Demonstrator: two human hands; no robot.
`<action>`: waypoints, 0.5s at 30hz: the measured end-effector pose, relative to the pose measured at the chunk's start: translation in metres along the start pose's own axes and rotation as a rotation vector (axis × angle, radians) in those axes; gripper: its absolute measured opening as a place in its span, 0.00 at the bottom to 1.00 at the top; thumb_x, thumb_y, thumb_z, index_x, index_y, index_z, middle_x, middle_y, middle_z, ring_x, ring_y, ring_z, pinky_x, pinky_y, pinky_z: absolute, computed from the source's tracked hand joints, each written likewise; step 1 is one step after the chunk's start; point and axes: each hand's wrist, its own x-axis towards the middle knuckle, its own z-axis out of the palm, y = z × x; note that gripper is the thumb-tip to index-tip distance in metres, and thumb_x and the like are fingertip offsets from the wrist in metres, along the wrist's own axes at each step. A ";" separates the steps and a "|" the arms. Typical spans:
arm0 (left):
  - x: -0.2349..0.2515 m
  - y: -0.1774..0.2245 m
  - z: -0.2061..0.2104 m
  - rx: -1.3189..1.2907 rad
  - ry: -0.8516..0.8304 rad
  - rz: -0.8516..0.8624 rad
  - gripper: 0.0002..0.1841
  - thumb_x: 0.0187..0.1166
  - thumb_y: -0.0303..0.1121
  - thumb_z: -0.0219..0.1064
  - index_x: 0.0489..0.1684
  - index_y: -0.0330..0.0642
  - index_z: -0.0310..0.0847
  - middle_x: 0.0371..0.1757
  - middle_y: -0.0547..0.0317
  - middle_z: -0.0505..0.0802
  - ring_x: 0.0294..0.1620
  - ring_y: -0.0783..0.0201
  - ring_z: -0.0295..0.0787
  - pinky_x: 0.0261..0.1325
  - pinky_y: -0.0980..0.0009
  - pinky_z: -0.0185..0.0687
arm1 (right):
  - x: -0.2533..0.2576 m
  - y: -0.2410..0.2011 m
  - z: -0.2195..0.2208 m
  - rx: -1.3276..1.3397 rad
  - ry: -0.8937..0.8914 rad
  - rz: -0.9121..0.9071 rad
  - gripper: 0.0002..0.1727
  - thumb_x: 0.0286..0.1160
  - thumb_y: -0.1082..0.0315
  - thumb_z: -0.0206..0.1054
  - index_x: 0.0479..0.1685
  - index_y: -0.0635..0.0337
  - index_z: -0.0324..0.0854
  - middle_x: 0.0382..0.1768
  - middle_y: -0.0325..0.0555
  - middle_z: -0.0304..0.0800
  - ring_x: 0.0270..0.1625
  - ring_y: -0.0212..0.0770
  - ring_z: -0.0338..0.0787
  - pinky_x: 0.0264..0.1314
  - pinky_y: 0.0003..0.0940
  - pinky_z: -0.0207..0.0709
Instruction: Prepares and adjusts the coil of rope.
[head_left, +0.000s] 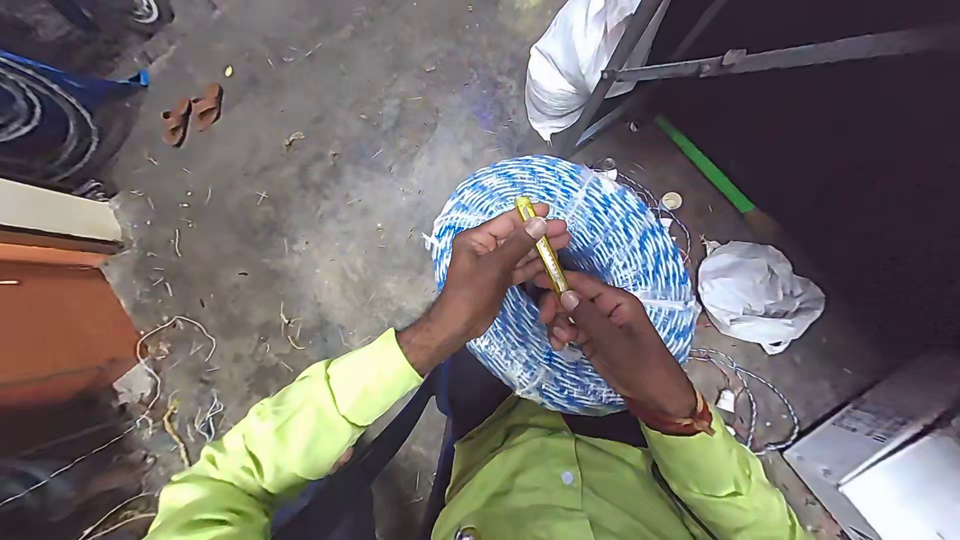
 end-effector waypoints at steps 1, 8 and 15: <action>0.000 0.000 0.000 0.007 0.002 0.001 0.17 0.92 0.31 0.55 0.72 0.34 0.78 0.60 0.48 0.94 0.57 0.58 0.94 0.63 0.63 0.90 | 0.000 0.000 -0.001 0.007 -0.020 -0.001 0.18 0.92 0.67 0.50 0.66 0.66 0.80 0.40 0.45 0.89 0.33 0.31 0.86 0.40 0.25 0.84; 0.002 -0.004 0.000 -0.017 0.002 0.060 0.18 0.91 0.30 0.57 0.75 0.34 0.77 0.60 0.46 0.94 0.59 0.56 0.94 0.63 0.61 0.90 | -0.002 0.002 0.009 -0.046 0.169 -0.030 0.17 0.93 0.62 0.52 0.60 0.64 0.81 0.27 0.35 0.83 0.23 0.27 0.80 0.28 0.22 0.81; 0.004 -0.008 0.004 -0.079 0.008 0.049 0.17 0.89 0.26 0.58 0.72 0.31 0.79 0.60 0.44 0.94 0.59 0.54 0.94 0.64 0.59 0.90 | 0.000 -0.003 0.020 -0.191 0.296 -0.023 0.16 0.92 0.65 0.50 0.44 0.62 0.82 0.20 0.30 0.76 0.20 0.26 0.79 0.23 0.21 0.80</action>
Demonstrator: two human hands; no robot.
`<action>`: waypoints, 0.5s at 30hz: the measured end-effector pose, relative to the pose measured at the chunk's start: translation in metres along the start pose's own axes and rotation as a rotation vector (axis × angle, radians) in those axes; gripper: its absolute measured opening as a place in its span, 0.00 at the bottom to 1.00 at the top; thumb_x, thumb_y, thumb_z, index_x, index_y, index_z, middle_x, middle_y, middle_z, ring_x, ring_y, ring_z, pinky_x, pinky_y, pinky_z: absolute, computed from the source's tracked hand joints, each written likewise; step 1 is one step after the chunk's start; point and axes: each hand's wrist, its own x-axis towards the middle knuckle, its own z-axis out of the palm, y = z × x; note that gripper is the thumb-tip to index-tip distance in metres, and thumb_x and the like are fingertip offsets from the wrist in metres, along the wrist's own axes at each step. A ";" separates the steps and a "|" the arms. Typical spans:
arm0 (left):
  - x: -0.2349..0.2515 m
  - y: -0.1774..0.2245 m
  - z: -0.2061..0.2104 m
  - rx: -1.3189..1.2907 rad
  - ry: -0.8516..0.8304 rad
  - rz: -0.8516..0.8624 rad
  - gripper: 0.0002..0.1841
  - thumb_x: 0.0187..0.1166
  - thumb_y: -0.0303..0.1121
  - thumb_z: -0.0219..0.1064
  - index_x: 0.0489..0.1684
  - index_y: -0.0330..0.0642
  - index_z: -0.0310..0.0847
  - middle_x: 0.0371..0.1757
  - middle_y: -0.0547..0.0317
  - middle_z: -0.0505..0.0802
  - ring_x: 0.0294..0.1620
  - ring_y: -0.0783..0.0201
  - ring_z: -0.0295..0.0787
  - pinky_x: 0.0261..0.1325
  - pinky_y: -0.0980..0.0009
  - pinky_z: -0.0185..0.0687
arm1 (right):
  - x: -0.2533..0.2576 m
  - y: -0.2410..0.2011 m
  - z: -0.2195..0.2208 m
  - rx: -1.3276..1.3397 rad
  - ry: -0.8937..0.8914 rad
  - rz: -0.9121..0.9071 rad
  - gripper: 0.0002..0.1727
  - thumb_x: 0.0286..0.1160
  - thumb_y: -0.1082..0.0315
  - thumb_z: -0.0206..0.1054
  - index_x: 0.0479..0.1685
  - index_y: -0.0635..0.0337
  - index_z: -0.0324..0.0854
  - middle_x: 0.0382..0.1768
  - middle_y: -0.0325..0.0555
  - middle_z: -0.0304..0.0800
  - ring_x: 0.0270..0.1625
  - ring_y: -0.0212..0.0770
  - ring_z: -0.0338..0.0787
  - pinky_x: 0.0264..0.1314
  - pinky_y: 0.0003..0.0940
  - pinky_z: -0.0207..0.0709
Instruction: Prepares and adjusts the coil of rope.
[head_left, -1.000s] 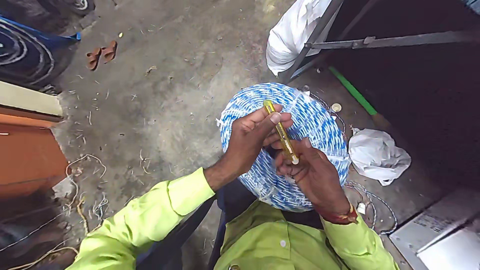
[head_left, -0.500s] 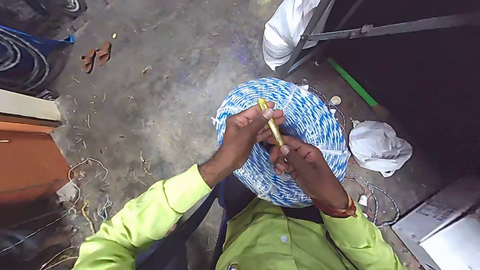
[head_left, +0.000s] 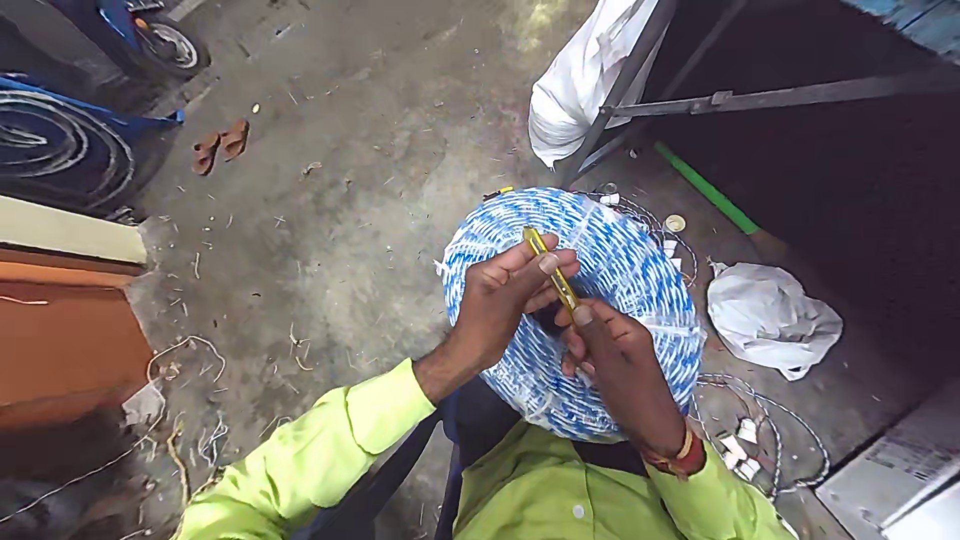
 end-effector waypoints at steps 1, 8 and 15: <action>0.000 0.000 0.000 -0.001 0.004 -0.003 0.17 0.89 0.26 0.58 0.72 0.31 0.79 0.60 0.44 0.94 0.59 0.54 0.94 0.64 0.60 0.90 | 0.000 0.000 0.000 0.000 0.002 0.000 0.16 0.92 0.65 0.51 0.44 0.62 0.83 0.20 0.30 0.76 0.20 0.26 0.79 0.24 0.22 0.81; 0.002 -0.001 0.000 -0.003 0.006 0.003 0.17 0.90 0.26 0.57 0.72 0.31 0.78 0.60 0.44 0.94 0.58 0.54 0.94 0.64 0.60 0.90 | 0.001 0.002 0.000 0.029 -0.004 -0.019 0.15 0.92 0.64 0.52 0.44 0.61 0.83 0.20 0.29 0.78 0.20 0.26 0.80 0.24 0.22 0.81; 0.003 -0.002 0.000 0.020 -0.015 0.016 0.16 0.90 0.27 0.56 0.71 0.31 0.79 0.59 0.45 0.94 0.57 0.55 0.95 0.61 0.61 0.91 | 0.002 0.001 -0.003 0.096 -0.056 -0.005 0.16 0.93 0.65 0.51 0.48 0.64 0.83 0.23 0.32 0.80 0.23 0.29 0.82 0.31 0.25 0.85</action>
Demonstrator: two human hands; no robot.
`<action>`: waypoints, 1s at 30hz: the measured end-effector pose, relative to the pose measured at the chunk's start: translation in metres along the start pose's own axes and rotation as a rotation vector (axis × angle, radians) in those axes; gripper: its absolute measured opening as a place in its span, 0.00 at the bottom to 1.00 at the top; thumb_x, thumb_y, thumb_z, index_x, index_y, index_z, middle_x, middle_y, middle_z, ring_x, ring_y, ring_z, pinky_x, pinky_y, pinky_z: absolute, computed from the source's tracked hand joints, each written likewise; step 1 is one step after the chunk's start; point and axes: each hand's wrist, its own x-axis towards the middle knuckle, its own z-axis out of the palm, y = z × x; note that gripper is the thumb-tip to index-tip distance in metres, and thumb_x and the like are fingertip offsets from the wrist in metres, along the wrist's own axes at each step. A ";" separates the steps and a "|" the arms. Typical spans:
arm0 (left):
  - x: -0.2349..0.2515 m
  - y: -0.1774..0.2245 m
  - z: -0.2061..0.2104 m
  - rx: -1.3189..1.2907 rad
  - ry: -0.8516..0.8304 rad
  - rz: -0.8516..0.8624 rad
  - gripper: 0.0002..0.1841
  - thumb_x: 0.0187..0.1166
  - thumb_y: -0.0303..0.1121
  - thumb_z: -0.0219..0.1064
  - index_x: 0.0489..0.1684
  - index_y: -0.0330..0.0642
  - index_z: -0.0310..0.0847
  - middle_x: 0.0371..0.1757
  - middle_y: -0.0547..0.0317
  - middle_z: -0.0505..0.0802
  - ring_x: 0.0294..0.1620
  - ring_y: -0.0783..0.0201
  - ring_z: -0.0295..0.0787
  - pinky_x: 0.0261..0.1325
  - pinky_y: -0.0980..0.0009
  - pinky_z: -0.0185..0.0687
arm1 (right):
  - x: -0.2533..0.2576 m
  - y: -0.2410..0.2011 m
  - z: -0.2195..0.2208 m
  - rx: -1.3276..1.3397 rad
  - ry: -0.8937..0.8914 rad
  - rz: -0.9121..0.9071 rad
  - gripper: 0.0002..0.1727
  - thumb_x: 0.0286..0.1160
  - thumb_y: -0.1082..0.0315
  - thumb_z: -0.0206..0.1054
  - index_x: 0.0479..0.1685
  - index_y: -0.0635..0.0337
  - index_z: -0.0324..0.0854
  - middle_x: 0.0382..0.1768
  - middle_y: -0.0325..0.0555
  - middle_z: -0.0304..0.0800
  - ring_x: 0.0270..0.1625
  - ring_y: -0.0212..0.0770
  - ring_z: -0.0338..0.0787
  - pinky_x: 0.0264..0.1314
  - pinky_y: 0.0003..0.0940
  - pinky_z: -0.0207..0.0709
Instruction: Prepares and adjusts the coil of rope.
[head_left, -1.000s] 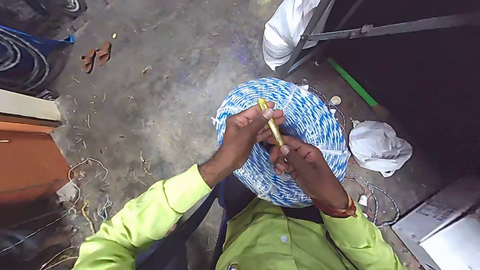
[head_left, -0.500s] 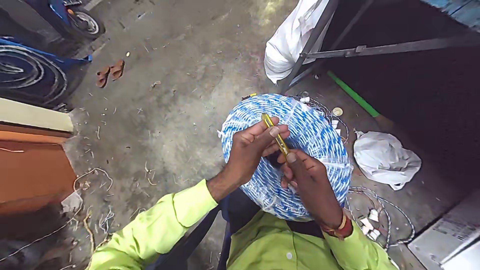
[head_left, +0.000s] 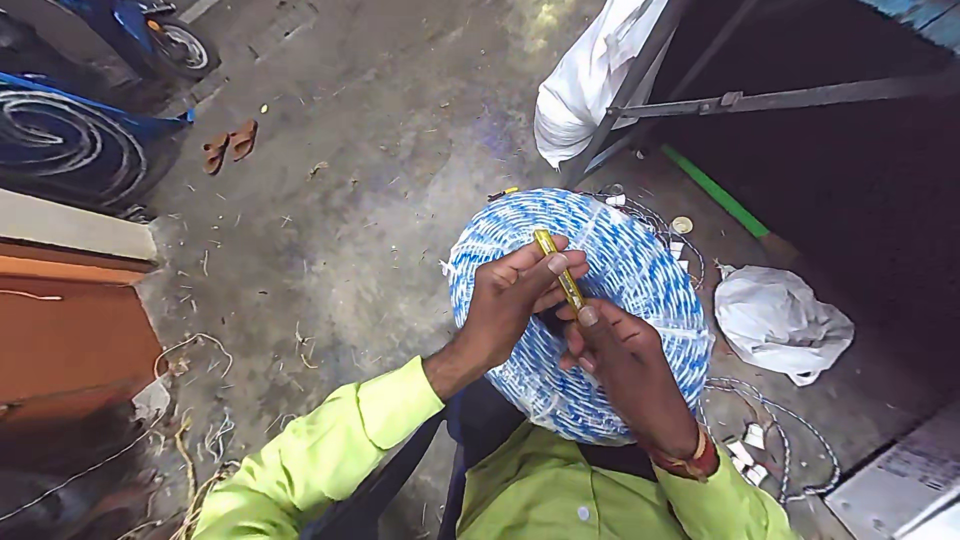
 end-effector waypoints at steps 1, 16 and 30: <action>0.000 -0.001 0.000 0.003 0.004 -0.006 0.16 0.90 0.27 0.56 0.71 0.31 0.79 0.59 0.45 0.94 0.56 0.56 0.95 0.60 0.61 0.91 | 0.000 0.000 -0.001 0.004 -0.009 0.001 0.16 0.93 0.65 0.51 0.49 0.65 0.83 0.24 0.33 0.81 0.24 0.29 0.83 0.32 0.26 0.86; 0.004 -0.005 -0.004 -0.020 0.004 -0.032 0.17 0.90 0.28 0.57 0.71 0.31 0.79 0.58 0.45 0.94 0.54 0.57 0.95 0.59 0.62 0.92 | 0.001 0.005 -0.006 0.004 -0.052 -0.009 0.15 0.92 0.64 0.52 0.55 0.66 0.81 0.28 0.34 0.81 0.29 0.30 0.85 0.37 0.27 0.88; 0.041 0.044 -0.037 0.519 0.087 0.474 0.21 0.95 0.35 0.49 0.72 0.27 0.77 0.58 0.51 0.95 0.59 0.62 0.93 0.68 0.62 0.87 | 0.013 -0.061 -0.072 -0.343 0.216 -0.428 0.16 0.91 0.60 0.58 0.69 0.51 0.82 0.48 0.32 0.92 0.37 0.28 0.89 0.41 0.26 0.87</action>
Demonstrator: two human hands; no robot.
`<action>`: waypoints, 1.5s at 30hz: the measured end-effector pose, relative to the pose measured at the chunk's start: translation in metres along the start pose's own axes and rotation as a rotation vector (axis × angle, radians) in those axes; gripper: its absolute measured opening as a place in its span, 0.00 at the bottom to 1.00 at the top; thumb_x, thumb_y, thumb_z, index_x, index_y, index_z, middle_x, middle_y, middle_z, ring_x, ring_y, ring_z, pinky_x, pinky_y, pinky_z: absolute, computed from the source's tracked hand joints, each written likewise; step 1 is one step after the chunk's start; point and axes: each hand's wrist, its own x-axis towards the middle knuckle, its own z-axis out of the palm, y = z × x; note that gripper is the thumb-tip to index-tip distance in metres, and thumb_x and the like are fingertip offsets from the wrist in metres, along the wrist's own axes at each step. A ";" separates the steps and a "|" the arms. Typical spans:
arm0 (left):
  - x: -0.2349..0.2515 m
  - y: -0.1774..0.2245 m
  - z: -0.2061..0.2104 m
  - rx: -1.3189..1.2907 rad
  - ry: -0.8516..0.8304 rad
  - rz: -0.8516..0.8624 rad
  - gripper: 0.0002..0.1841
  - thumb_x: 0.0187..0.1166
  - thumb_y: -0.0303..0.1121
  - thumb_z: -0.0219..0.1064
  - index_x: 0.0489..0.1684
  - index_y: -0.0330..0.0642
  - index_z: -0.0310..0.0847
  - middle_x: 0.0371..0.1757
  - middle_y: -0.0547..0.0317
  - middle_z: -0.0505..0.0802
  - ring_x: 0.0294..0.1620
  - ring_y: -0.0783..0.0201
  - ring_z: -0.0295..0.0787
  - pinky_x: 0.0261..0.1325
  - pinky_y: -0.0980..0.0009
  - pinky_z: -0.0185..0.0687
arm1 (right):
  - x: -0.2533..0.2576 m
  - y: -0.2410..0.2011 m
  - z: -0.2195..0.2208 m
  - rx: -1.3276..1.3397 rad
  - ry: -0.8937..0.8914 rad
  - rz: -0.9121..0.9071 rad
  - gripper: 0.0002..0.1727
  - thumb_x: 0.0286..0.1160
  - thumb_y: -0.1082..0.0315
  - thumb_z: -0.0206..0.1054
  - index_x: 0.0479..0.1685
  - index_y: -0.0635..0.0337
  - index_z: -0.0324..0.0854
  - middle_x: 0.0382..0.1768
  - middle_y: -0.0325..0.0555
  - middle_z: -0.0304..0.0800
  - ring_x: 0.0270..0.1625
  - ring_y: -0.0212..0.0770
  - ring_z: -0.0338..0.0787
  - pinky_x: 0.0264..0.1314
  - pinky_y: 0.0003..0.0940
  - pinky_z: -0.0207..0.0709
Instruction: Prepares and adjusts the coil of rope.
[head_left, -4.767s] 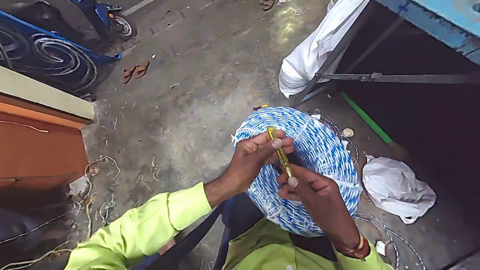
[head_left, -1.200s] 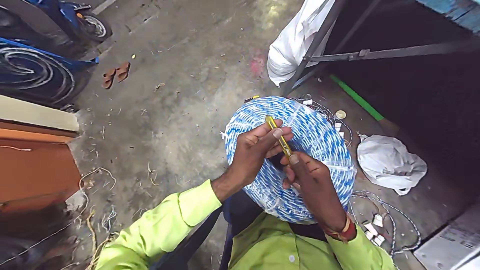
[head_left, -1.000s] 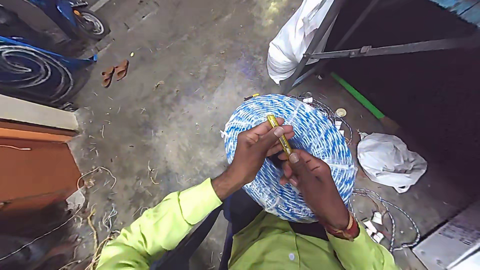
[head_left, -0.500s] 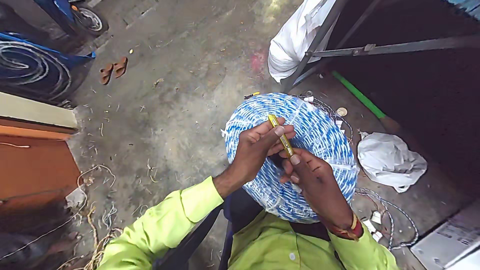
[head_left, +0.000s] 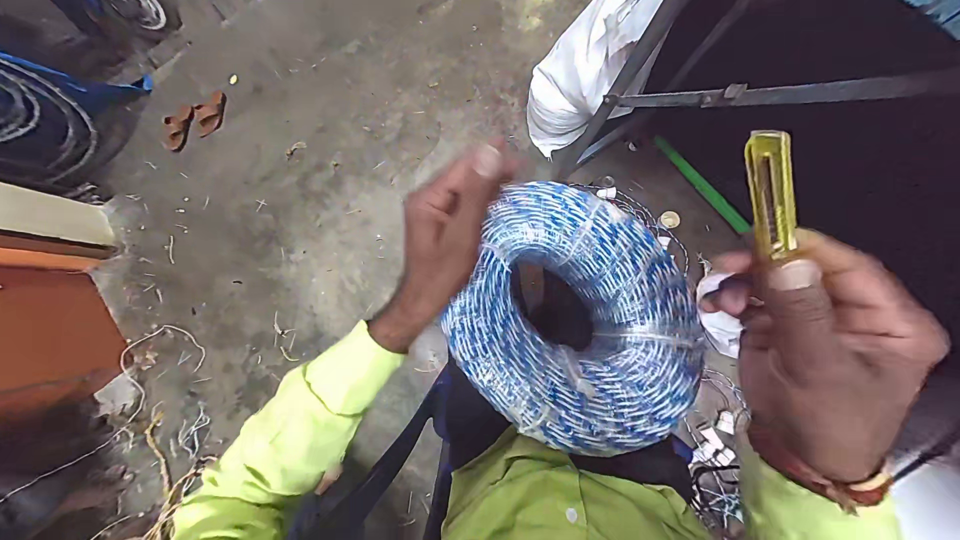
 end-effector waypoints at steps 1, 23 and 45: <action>0.014 -0.006 -0.010 0.099 0.049 0.053 0.20 0.94 0.34 0.50 0.70 0.27 0.78 0.58 0.51 0.95 0.61 0.62 0.92 0.69 0.61 0.87 | 0.010 0.001 -0.009 -0.129 -0.001 -0.052 0.17 0.91 0.60 0.58 0.69 0.54 0.81 0.52 0.33 0.91 0.38 0.27 0.88 0.40 0.25 0.86; 0.012 -0.065 -0.037 -0.233 -0.086 -0.601 0.20 0.96 0.37 0.47 0.70 0.40 0.84 0.57 0.56 0.94 0.53 0.67 0.92 0.57 0.70 0.89 | 0.120 -0.004 0.073 -0.912 -0.813 -0.693 0.20 0.84 0.73 0.55 0.67 0.53 0.88 0.48 0.54 0.90 0.50 0.62 0.85 0.46 0.57 0.71; 0.010 -0.066 -0.036 -0.214 -0.077 -0.581 0.20 0.95 0.37 0.48 0.70 0.40 0.84 0.56 0.56 0.94 0.52 0.66 0.93 0.57 0.69 0.90 | 0.130 -0.003 0.072 -0.951 -0.855 -0.744 0.20 0.81 0.77 0.56 0.64 0.57 0.88 0.51 0.60 0.88 0.54 0.70 0.81 0.50 0.64 0.64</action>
